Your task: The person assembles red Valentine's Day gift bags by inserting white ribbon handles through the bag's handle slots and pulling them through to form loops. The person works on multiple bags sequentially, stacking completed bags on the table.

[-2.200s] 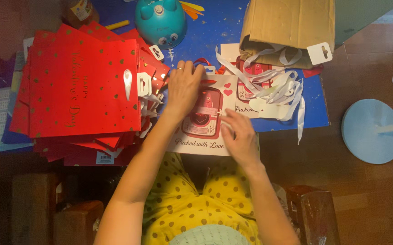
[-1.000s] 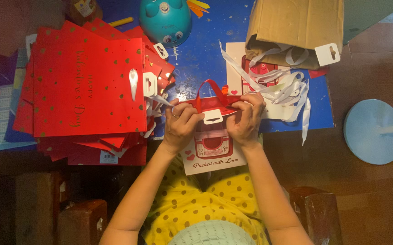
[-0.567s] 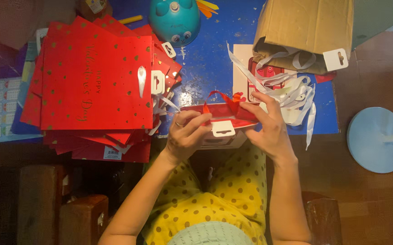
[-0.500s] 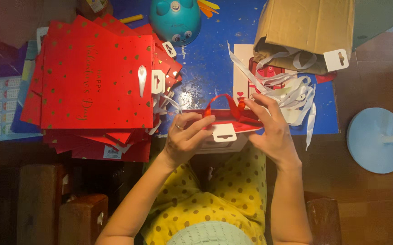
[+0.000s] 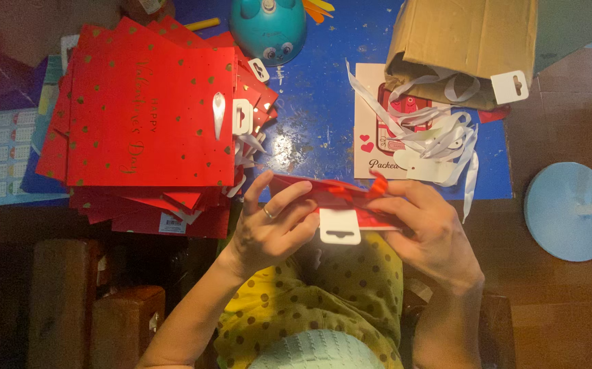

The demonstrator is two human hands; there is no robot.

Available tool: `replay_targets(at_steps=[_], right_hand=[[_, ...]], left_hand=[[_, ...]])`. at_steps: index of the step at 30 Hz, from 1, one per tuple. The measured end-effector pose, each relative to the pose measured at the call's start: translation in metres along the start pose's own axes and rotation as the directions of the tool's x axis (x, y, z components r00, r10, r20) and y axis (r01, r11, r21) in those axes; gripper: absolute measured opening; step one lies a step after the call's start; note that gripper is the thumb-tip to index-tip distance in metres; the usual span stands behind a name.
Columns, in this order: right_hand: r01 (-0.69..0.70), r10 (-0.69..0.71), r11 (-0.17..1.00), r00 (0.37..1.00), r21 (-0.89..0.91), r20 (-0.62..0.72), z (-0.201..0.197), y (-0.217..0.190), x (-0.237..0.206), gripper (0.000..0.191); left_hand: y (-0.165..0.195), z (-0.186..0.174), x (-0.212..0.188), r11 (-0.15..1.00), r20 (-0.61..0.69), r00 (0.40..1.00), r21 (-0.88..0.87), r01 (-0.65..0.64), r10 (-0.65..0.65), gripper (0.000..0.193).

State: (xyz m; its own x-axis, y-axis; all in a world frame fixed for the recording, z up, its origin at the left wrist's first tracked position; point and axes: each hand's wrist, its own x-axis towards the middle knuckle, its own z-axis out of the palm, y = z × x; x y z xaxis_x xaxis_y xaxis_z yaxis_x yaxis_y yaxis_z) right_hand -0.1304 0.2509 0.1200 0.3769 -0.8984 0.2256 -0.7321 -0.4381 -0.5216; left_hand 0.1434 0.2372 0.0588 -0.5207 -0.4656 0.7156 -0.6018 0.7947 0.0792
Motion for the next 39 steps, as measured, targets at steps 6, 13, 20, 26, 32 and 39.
replay_targets(at_steps=[6,13,20,26,32,39], right_hand=[[-0.008,0.014,0.959,1.0,0.284,-0.018,-0.009,0.003,-0.015,0.074],[0.038,-0.021,0.999,0.905,0.032,-0.425,-0.017,-0.007,-0.03,0.074],[0.0,-0.044,0.995,0.895,-0.098,-0.445,-0.01,0.006,-0.025,0.072],[0.092,-0.098,0.995,0.936,-0.036,-0.339,-0.015,-0.004,-0.018,0.073],[-0.03,-0.062,0.971,0.925,-0.236,-0.374,-0.012,-0.016,-0.011,0.053],[0.246,0.436,0.711,0.581,0.659,-0.687,0.022,0.02,0.001,0.012]], left_hand=[[0.01,-0.008,-0.003,0.999,-0.059,0.998,0.045,-0.024,0.026,0.013],[0.029,-0.036,0.001,0.973,-0.092,0.987,0.206,-0.107,0.129,0.012],[0.028,-0.023,0.009,0.971,-0.062,0.996,0.233,-0.055,0.071,0.009],[0.025,-0.018,0.008,0.988,-0.077,0.997,0.155,-0.001,0.013,0.008],[0.022,-0.006,0.024,0.98,-0.169,0.979,0.148,0.136,-0.11,0.014],[0.031,0.004,0.028,0.996,-0.247,0.966,0.008,0.086,-0.082,0.019]])
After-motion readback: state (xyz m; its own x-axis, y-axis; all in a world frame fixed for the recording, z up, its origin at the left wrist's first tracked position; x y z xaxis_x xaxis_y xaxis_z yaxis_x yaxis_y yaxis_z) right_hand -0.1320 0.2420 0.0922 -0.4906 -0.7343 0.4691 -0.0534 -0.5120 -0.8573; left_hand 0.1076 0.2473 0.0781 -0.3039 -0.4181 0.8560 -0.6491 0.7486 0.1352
